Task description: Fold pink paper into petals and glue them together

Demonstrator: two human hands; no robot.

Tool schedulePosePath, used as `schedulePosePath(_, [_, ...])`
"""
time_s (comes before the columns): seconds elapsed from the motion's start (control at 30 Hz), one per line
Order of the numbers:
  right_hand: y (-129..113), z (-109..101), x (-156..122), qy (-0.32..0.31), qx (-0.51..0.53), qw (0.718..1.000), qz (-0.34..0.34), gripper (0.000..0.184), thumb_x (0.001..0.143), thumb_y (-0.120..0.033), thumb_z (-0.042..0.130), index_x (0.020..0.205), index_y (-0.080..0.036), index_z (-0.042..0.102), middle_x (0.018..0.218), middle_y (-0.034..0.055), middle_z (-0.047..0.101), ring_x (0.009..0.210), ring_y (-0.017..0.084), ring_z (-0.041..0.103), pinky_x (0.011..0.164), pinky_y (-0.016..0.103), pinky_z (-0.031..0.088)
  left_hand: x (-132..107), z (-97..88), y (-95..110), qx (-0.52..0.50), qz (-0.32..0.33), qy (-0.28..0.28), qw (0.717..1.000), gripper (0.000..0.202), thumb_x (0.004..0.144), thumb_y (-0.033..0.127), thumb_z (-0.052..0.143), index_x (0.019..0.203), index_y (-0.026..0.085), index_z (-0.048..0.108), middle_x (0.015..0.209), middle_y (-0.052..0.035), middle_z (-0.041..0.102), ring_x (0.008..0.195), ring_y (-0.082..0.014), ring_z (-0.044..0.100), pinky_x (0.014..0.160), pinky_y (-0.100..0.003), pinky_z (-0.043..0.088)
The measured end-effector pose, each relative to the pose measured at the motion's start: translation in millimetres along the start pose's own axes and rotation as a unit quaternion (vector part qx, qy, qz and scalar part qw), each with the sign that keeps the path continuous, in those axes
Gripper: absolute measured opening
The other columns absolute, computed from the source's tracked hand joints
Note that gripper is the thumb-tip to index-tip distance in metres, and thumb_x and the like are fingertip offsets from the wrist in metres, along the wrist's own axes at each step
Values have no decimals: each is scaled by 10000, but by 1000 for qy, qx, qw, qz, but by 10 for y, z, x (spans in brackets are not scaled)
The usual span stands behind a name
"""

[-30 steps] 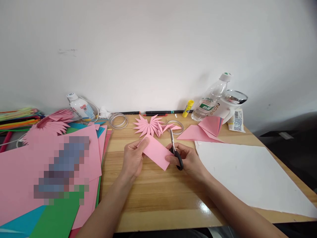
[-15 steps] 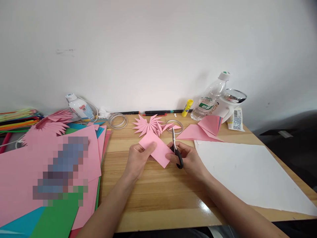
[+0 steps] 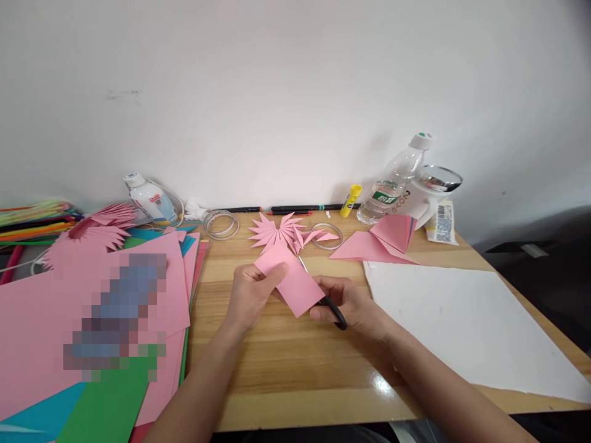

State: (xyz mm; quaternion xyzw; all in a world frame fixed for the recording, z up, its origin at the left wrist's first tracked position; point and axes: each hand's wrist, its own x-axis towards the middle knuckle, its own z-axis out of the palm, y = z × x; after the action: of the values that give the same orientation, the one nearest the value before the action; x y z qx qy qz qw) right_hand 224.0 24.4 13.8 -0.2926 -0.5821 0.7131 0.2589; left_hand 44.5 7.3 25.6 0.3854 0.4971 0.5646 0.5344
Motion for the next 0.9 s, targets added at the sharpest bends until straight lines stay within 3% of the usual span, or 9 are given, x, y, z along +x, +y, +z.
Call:
schedulePosePath(0.1, [-11,22,0,3,2,1000,0,384,652,-320,728,978,-155,609,846,24,610,741,132,539,713,261,441,6,-4,-23,19,-7,-21,1000,189,649,297,707,607,113,688,571,-28,673,470,-127,585,402,-210,496])
schedulePosePath(0.3, [4,56,12,29,-5,1000,-7,321,626,-307,736,881,-145,628,743,9,611,682,124,544,650,240,441,15,-4,-42,13,-12,-29,999,181,652,288,704,587,122,676,550,-18,667,444,-122,579,388,-201,481])
schedulePosePath(0.6, [9,55,16,33,-1,999,-14,277,598,-304,757,770,-140,614,653,-22,572,597,93,499,585,205,411,0,-1,-41,9,-8,-12,1000,182,633,278,720,566,118,665,537,-9,653,425,-112,558,374,-205,471])
schedulePosePath(0.9, [8,43,20,16,14,1000,-12,323,615,-275,754,877,-147,616,739,5,619,695,118,541,652,212,420,0,-18,-46,20,-3,-14,1000,180,642,266,713,552,122,652,499,7,624,414,-113,558,358,-196,455])
